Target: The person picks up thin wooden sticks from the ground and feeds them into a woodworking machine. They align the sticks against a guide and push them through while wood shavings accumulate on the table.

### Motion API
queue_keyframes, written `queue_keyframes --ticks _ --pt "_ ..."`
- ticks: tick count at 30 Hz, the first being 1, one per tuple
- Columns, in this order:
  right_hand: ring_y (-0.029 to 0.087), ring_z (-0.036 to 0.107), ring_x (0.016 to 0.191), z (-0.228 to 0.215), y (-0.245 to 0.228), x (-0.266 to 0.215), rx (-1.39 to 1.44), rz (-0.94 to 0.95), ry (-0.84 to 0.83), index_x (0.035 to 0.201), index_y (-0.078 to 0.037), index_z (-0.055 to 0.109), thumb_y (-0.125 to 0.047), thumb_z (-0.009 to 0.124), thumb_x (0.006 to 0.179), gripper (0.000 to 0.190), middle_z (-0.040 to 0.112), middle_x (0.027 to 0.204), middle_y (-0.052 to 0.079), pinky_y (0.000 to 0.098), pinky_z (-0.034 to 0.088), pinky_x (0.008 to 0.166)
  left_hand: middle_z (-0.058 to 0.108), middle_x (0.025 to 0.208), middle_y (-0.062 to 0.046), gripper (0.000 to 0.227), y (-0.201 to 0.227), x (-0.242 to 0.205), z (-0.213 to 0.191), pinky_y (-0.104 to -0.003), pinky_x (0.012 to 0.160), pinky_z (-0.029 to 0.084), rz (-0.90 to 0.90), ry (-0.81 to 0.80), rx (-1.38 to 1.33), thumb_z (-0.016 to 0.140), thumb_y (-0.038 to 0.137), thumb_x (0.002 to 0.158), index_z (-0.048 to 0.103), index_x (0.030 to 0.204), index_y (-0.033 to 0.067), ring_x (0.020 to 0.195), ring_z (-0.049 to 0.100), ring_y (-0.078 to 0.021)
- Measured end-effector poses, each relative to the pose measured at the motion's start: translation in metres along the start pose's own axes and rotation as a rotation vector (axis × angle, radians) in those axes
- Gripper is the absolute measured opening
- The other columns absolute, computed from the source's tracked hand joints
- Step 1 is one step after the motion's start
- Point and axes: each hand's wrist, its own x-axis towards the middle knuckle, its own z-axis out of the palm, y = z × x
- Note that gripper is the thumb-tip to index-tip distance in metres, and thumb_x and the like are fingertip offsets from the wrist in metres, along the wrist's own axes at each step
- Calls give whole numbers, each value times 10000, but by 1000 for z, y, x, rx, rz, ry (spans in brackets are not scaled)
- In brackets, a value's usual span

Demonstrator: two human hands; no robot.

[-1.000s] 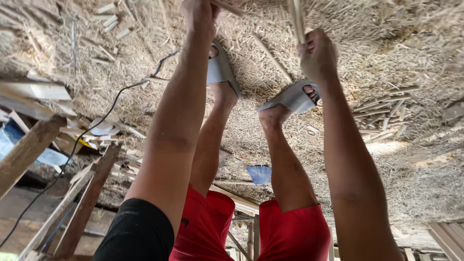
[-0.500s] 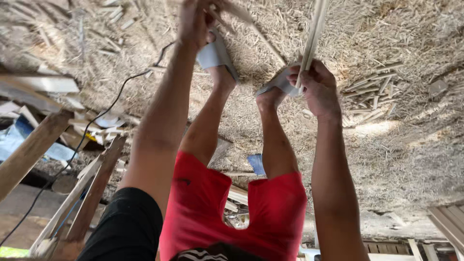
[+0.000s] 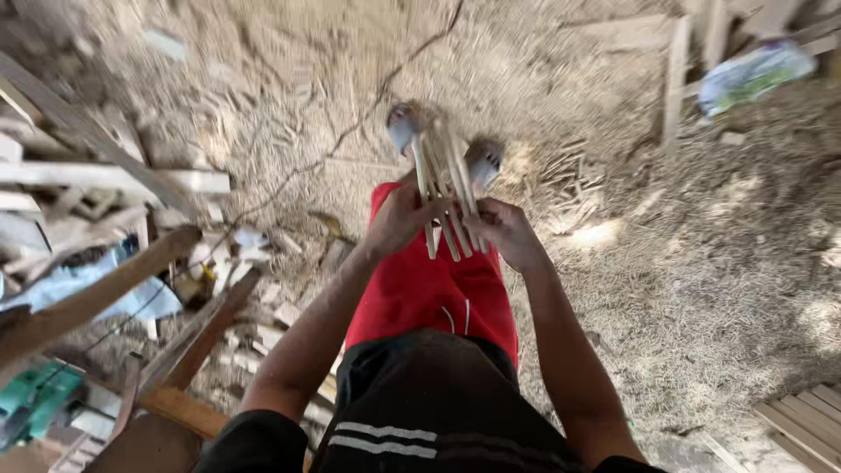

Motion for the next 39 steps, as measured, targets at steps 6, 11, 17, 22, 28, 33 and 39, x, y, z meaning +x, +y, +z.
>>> queue_keyframes --ticks 6,11,17,22,28,33,39 --pt "73 641 870 8 -48 -92 -105 -116 -119 1203 7 700 -163 705 998 267 731 1006 25 260 549 773 772 972 -98 367 75 -59 27 -336 784 600 -132 -9 -103 642 309 995 701 1170 -9 872 711 -158" --pt "95 692 915 23 -87 -130 -195 -170 -74 1213 6 714 -157 712 961 300 760 1031 51 269 575 841 766 1045 -83 359 96 -71 30 -316 898 570 -12 -88 -222 653 296 993 712 1185 -2 971 708 -158" --pt "155 741 974 32 -118 -170 -15 -278 -127 1173 28 698 -118 669 981 243 761 1080 85 318 608 941 710 1116 -146 351 130 -86 41 -367 863 529 6 -166 -556 607 214 1075 665 1303 -47 963 643 -207" --pt "189 747 915 34 -140 -175 -137 -253 -120 1166 43 683 -128 640 1007 237 750 1031 101 346 630 886 708 1235 -136 382 156 -92 50 -411 970 600 72 -169 -726 577 162 1030 568 1358 -33 1078 711 -210" --pt "158 714 1031 39 -184 -160 -227 -312 -182 1269 24 616 -120 594 1036 275 721 1143 97 334 588 955 676 1193 -239 322 177 -86 35 -464 971 625 109 8 -742 547 126 1111 580 1342 -96 1078 686 -319" --pt "188 753 924 38 -222 -133 -282 -253 -287 1211 27 652 -142 587 1035 253 750 1050 113 342 619 866 672 1314 -188 329 195 -65 6 -452 1054 604 217 -33 -970 535 102 1038 542 1347 -10 1252 664 -293" --pt "194 714 840 48 -275 -76 -258 -280 -381 1217 55 611 -178 602 1047 289 728 986 109 337 608 768 682 1300 -194 340 217 -16 -48 -463 1062 600 329 -29 -894 543 154 1089 541 1359 -52 1260 661 -328"
